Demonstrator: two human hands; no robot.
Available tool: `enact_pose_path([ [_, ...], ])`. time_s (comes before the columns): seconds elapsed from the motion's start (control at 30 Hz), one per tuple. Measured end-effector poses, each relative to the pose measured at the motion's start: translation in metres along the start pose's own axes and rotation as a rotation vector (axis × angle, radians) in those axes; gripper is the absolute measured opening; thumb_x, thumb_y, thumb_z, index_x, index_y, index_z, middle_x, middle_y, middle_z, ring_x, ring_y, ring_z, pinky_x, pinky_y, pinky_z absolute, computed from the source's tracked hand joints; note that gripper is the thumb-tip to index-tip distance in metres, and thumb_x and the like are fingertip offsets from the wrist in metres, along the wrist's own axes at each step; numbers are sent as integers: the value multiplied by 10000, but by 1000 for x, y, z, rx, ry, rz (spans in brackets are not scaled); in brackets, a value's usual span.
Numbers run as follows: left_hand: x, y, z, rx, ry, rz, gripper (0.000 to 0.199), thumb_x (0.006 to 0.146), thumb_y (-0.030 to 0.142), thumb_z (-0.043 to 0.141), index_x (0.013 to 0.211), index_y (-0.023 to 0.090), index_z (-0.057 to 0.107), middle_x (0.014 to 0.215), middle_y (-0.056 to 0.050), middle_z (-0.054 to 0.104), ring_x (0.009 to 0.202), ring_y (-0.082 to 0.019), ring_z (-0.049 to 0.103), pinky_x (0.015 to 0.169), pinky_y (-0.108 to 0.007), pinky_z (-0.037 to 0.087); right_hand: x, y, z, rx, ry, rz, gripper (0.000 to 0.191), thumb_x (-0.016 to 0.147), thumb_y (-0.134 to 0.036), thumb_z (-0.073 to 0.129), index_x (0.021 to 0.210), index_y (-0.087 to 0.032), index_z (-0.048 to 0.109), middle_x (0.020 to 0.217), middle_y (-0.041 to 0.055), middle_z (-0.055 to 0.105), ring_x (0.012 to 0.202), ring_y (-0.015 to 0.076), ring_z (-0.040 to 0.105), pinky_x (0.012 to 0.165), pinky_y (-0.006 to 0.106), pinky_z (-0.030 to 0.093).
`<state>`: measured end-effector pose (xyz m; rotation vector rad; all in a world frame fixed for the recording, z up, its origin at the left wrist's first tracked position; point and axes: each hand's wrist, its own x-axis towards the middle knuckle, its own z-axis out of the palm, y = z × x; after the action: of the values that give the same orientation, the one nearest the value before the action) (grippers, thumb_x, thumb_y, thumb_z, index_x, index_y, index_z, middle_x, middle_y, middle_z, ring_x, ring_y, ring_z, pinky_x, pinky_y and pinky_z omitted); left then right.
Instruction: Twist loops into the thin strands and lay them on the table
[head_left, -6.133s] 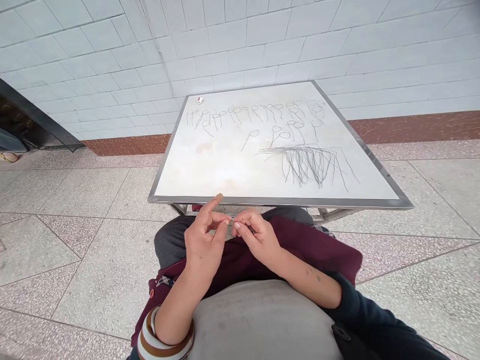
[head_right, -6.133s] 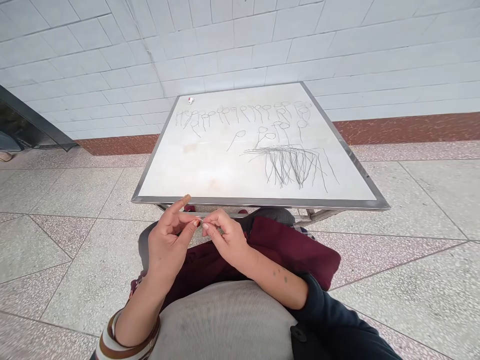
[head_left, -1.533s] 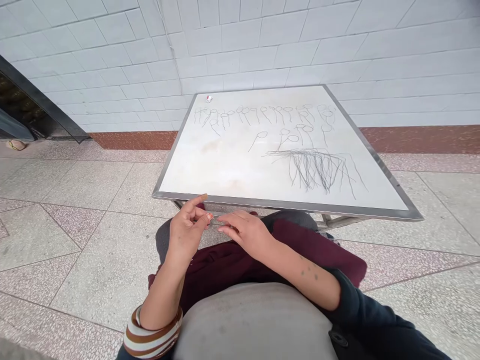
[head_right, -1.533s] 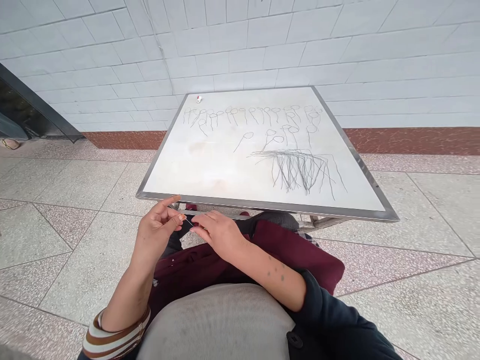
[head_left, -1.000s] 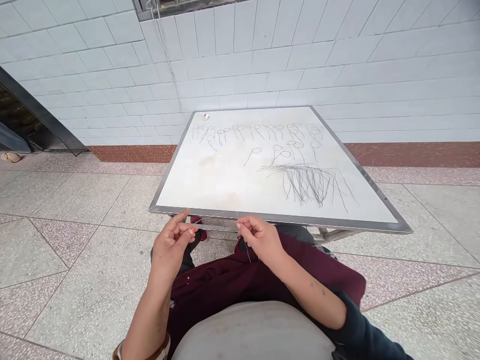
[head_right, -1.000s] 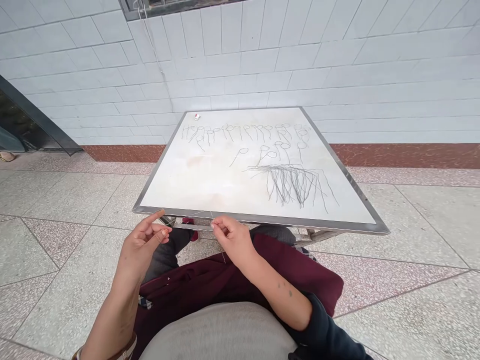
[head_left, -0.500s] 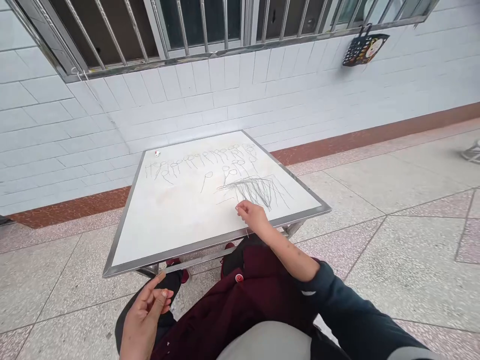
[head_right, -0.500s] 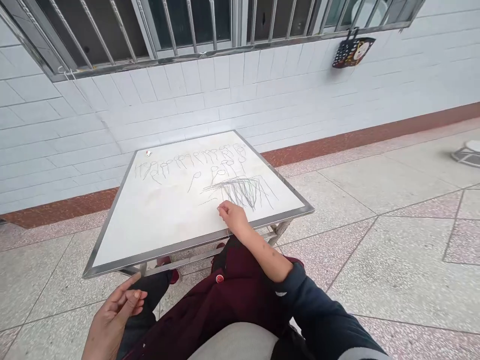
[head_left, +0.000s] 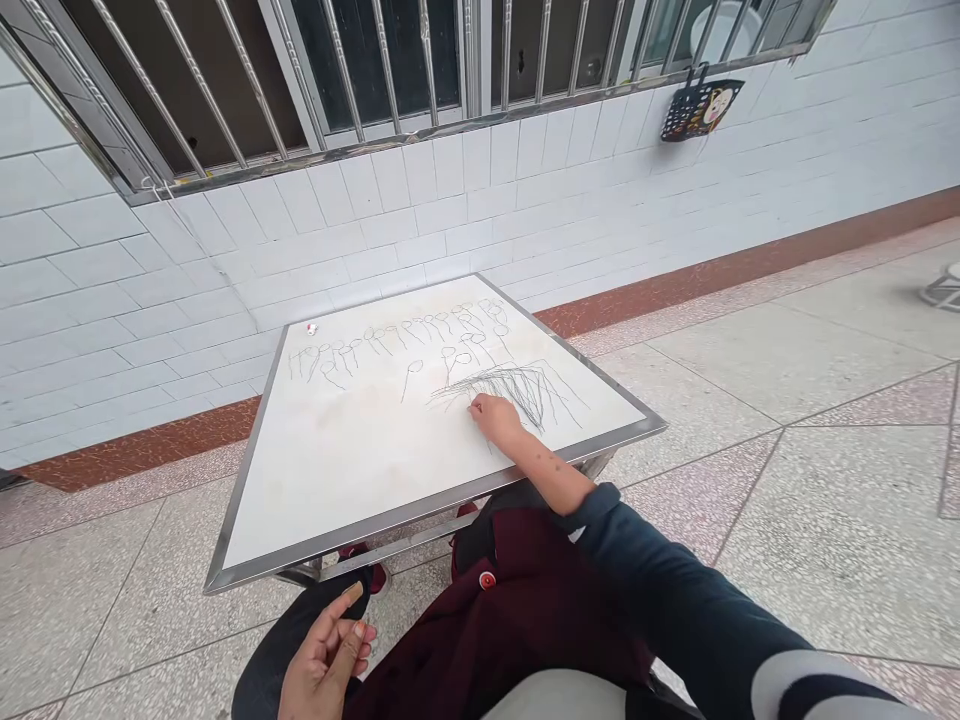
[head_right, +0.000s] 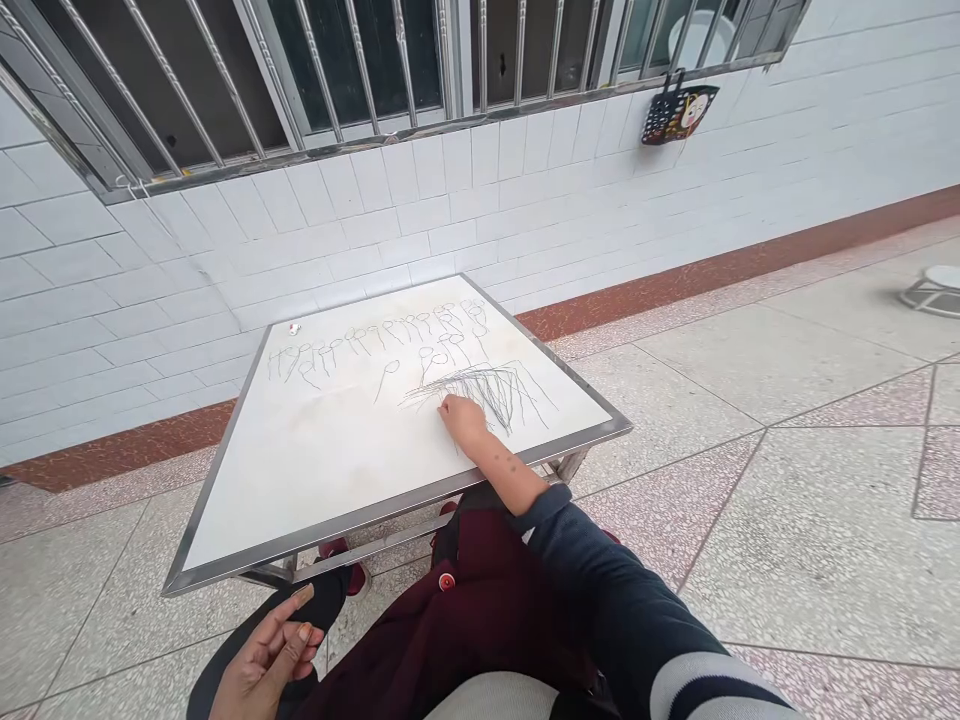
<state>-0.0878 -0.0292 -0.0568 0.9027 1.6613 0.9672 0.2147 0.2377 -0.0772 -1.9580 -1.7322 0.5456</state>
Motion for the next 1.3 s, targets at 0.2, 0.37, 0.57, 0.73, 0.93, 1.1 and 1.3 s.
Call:
enact_pose_path([
  [0.2,7,-7,1,-25,-45,-18,725,617,590,760,1217,205,633,736,-15,674,731,-183,623,667,-255,500,16,6,1,-103,12,15,208,949,-253,473,979,-151,652,871,96,696,830,212,621,617,267,373],
  [0.37,18,-27,-1,-46,-26,-81,884,560,639,763,1266,139,585,775,-60,709,750,-202,637,673,-268,500,20,2,-8,-148,23,-6,223,966,-278,470,1002,-139,641,898,111,687,843,223,630,658,278,405],
  [0.57,43,-75,-1,-14,74,-91,932,472,714,737,1174,111,628,705,-66,700,712,-228,646,622,-293,505,-25,-27,6,-140,57,-210,276,1009,-266,368,1165,-186,580,1130,99,646,979,206,609,751,284,428],
  [0.73,64,-109,-4,57,143,-28,874,497,741,682,1127,136,645,691,-49,677,724,-242,649,635,-326,520,-66,-50,47,-111,-40,-403,205,983,-253,451,1092,-234,624,1060,22,670,1002,151,600,806,226,431],
  [0.93,74,-127,-2,153,97,26,801,568,704,655,1136,140,650,706,-29,630,623,-193,590,573,-302,500,-55,-61,70,-147,-71,-410,225,970,-225,452,1119,-200,619,1072,56,644,939,173,611,756,261,452],
  [1.1,81,-139,-1,311,46,26,727,598,685,634,1118,177,671,756,-34,638,642,-188,596,593,-293,489,2,-98,83,-206,-50,-354,327,957,-261,475,1272,-195,534,1296,119,525,1008,208,572,711,294,463],
  [1.3,79,-138,-3,269,10,-28,703,603,674,623,1096,177,681,725,-36,623,648,-202,587,600,-304,486,49,-127,101,-280,-3,-355,298,968,-268,440,1198,-143,582,1258,177,545,1165,300,439,944,420,376],
])
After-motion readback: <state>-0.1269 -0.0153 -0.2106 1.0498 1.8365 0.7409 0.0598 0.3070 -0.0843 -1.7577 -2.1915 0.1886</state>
